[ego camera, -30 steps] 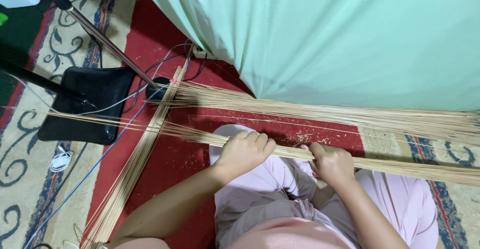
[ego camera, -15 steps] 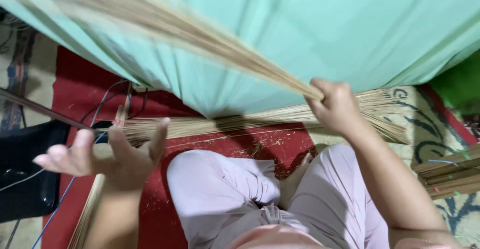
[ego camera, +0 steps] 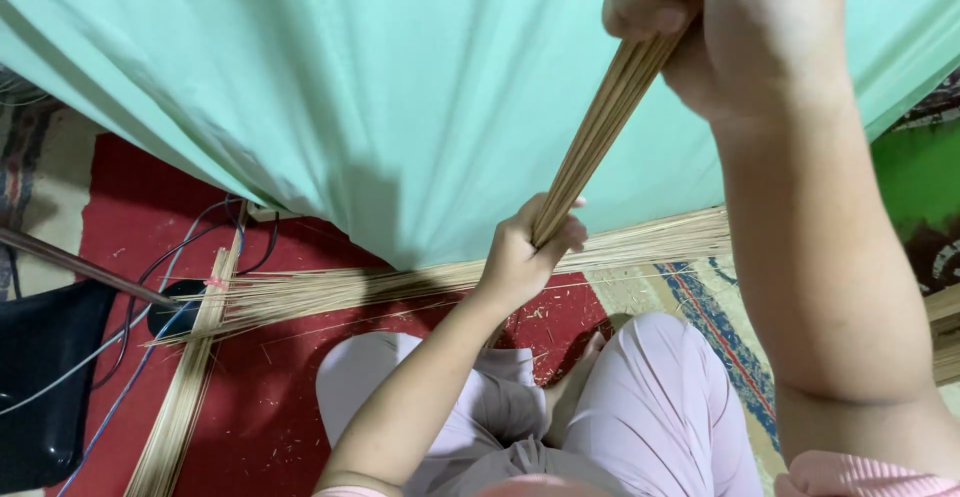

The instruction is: Bundling thin wooden sticks and securing them with ties

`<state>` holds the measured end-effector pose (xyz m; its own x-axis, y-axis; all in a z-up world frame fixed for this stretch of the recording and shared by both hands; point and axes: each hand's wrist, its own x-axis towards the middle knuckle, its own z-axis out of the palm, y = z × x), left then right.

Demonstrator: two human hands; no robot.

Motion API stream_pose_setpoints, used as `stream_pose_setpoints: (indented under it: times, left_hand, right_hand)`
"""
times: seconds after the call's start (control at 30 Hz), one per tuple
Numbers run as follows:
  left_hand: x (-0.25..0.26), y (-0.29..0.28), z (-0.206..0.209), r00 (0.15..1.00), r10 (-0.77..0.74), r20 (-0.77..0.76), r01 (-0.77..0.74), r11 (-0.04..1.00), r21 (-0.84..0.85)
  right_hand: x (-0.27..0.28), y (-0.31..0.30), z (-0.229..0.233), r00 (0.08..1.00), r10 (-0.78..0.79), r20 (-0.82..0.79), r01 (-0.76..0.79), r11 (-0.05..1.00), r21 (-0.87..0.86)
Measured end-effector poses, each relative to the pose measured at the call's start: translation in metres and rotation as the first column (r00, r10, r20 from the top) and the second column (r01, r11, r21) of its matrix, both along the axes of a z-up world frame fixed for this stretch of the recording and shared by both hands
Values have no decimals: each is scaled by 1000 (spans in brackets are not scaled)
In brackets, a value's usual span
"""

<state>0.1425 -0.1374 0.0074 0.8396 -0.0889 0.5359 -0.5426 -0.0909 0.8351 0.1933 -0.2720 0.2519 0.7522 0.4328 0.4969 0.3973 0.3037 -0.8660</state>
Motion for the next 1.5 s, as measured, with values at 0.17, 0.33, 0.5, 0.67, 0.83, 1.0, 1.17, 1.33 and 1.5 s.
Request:
stream_pose_setpoints:
  times: [0.17,0.33,0.5,0.67,0.83,1.0,1.17,1.33,1.5]
  left_hand:
    - [6,4,-37,967,-254,-29,232,919,-318]
    - [3,10,-30,979,-181,-94,149,949,-279]
    - [11,1,-39,998,-53,16,56,962,-268]
    - [0,-13,-6,977,200,68,-192,975,-111]
    - [16,-23,-58,984,160,84,-147,979,-144]
    - [14,-31,-62,974,209,86,-194,969,-155]
    - [17,-39,-67,958,260,124,-245,961,-125]
    - [16,-35,-61,943,316,106,-307,947,-100]
    - [16,-32,-58,944,317,96,-305,945,-120]
  right_hand:
    - [-2,16,-36,978,168,121,-164,986,-44]
    - [8,24,-102,977,205,56,-208,976,65]
    - [11,25,-107,979,179,94,-196,954,226]
    - [-7,12,-67,951,40,308,-58,997,48]
    - [-6,12,-77,821,-334,463,234,937,260]
    - [-7,20,-60,661,-451,600,276,889,364]
    - [7,24,-43,322,-681,657,390,728,564]
    - [-10,19,-33,32,-728,684,629,547,552]
    - [-20,9,-31,392,-671,630,567,715,410]
